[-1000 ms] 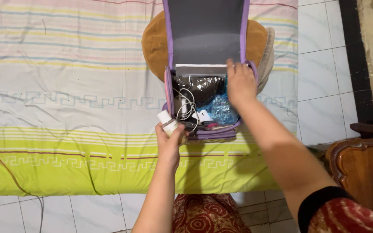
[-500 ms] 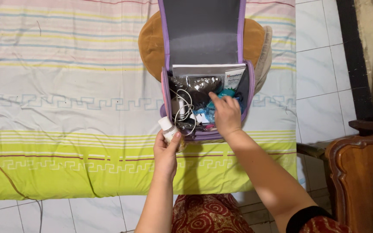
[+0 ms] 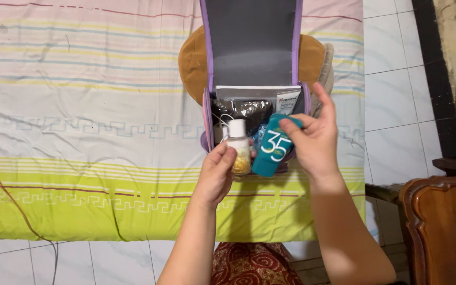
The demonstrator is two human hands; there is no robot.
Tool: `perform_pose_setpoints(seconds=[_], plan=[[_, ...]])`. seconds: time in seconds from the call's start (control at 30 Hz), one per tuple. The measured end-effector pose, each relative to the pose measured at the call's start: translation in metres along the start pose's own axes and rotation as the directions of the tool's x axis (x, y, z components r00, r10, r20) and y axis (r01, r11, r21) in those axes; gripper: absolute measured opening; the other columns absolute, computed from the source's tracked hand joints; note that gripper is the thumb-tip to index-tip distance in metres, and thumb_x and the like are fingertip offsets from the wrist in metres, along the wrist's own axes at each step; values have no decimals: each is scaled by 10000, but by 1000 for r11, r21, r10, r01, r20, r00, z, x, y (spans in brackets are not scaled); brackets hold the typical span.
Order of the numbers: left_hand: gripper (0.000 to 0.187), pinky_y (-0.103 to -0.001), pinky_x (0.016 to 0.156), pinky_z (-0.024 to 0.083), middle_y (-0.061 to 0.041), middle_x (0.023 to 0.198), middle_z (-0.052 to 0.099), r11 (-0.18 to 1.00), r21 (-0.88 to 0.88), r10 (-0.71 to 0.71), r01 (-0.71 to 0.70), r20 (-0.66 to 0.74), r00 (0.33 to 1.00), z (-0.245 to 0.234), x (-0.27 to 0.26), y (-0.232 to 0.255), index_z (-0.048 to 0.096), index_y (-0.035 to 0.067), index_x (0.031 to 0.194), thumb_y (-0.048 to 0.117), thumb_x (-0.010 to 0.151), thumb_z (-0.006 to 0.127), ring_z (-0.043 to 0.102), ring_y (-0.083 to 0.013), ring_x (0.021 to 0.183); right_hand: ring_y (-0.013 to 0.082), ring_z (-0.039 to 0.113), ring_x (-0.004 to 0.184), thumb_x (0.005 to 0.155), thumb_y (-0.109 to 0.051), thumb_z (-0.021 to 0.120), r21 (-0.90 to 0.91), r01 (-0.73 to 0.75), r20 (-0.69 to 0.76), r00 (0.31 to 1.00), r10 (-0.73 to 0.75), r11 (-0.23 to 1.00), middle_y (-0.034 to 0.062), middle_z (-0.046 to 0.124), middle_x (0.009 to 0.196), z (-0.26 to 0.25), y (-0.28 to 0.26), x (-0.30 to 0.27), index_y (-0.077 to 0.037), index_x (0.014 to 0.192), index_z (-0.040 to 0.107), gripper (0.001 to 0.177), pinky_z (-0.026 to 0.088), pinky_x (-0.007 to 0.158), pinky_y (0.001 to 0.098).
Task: The person takes cosmetic tubes, bottles, sunscreen, a face wash tube, a phone case, a charger cable and an earbuds case out of an open toiletry bag on the bed and carries them by hand to a wooden wardrobe, placing the bottles and tubes on the shelf and putting a plastic bag and phone case into a storage box on a lower shelf.
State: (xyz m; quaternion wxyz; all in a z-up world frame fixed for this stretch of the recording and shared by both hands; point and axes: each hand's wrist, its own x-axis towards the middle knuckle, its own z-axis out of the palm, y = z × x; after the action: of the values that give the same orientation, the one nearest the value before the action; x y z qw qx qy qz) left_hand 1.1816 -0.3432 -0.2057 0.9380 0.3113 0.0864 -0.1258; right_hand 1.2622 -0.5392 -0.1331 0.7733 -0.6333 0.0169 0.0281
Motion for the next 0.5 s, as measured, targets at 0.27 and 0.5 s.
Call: perform_pose_setpoints(seconds=[0.27, 0.5], plan=[[441, -370, 982, 537, -95, 1264, 676, 997, -17, -70, 70, 25, 997, 5, -8, -10, 541, -35, 1413, 242, 1072, 578, 658, -186, 1139, 175, 730, 938, 905, 150, 659, 15, -101, 44, 994, 100, 995, 182, 727, 1038, 9, 11, -16, -67, 1636, 192, 894, 620, 839, 299], [445, -369, 1026, 524, -99, 1295, 665, 996, -61, -61, 62, 30, 998, 6, -14, -17, 537, -31, 1416, 262, 1082, 563, 649, -187, 1174, 178, 734, 920, 911, 143, 660, 30, -107, 64, 992, 105, 994, 185, 734, 1015, 6, 18, -19, -73, 1632, 191, 887, 621, 833, 304]])
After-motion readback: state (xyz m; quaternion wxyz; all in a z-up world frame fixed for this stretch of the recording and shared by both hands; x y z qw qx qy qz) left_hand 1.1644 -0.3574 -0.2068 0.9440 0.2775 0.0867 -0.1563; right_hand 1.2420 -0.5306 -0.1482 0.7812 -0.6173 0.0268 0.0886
